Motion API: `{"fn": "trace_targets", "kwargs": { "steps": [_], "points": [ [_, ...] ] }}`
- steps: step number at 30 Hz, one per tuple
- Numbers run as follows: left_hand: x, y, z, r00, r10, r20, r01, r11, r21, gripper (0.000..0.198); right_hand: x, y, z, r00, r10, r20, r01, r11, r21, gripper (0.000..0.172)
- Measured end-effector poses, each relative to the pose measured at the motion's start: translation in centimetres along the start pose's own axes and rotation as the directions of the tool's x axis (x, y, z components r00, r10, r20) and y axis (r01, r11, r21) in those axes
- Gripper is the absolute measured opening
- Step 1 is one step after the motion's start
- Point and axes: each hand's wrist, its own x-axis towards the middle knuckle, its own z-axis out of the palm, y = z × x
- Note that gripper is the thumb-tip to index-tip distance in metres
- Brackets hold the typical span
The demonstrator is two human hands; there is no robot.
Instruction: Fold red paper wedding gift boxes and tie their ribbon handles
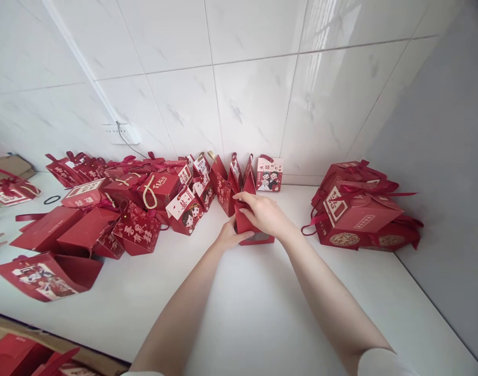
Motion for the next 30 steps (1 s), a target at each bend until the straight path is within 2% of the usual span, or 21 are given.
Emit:
{"fn": "trace_targets", "kwargs": {
  "steps": [4,8,10,15,20,25,28,30],
  "points": [
    [-0.1,0.3,0.2,1.0,-0.024,-0.013,0.024,0.999,-0.028,0.077,-0.2,1.2,-1.3,0.996,0.026,-0.09,-0.011,0.985,0.171,0.03],
    [-0.1,0.3,0.3,0.999,-0.048,-0.021,0.048,0.998,-0.03,0.074,-0.7,2.8,-3.2,0.995,0.08,-0.053,-0.061,0.956,0.288,0.017],
    [0.0,0.2,0.3,0.999,-0.031,-0.022,0.03,0.999,-0.017,0.071,-0.9,3.5,-3.8,0.995,0.091,-0.04,-0.076,0.954,0.289,0.012],
    [0.1,-0.2,0.2,0.999,-0.015,-0.041,0.016,0.999,0.03,0.067,-1.2,4.4,-4.5,0.988,0.147,-0.039,-0.135,0.966,0.219,0.014],
    [0.1,-0.8,0.1,0.999,0.006,-0.031,-0.004,0.998,0.067,0.067,-1.5,4.9,-5.2,0.986,0.156,0.053,-0.164,0.964,0.212,0.017],
    [0.0,-1.1,0.3,0.999,-0.017,-0.031,0.018,0.999,0.04,0.069,-1.7,5.4,-5.4,0.976,0.166,0.138,-0.188,0.967,0.169,0.012],
    [0.8,0.6,-0.4,0.997,0.057,-0.047,-0.06,0.997,-0.053,0.073,-1.8,5.4,-5.4,0.975,0.189,0.12,-0.204,0.971,0.128,0.015],
    [1.6,3.2,-1.4,0.981,0.153,-0.118,-0.16,0.986,-0.053,0.066,-1.8,5.1,-5.4,0.977,0.189,0.096,-0.201,0.971,0.133,0.014]
  ]
}}
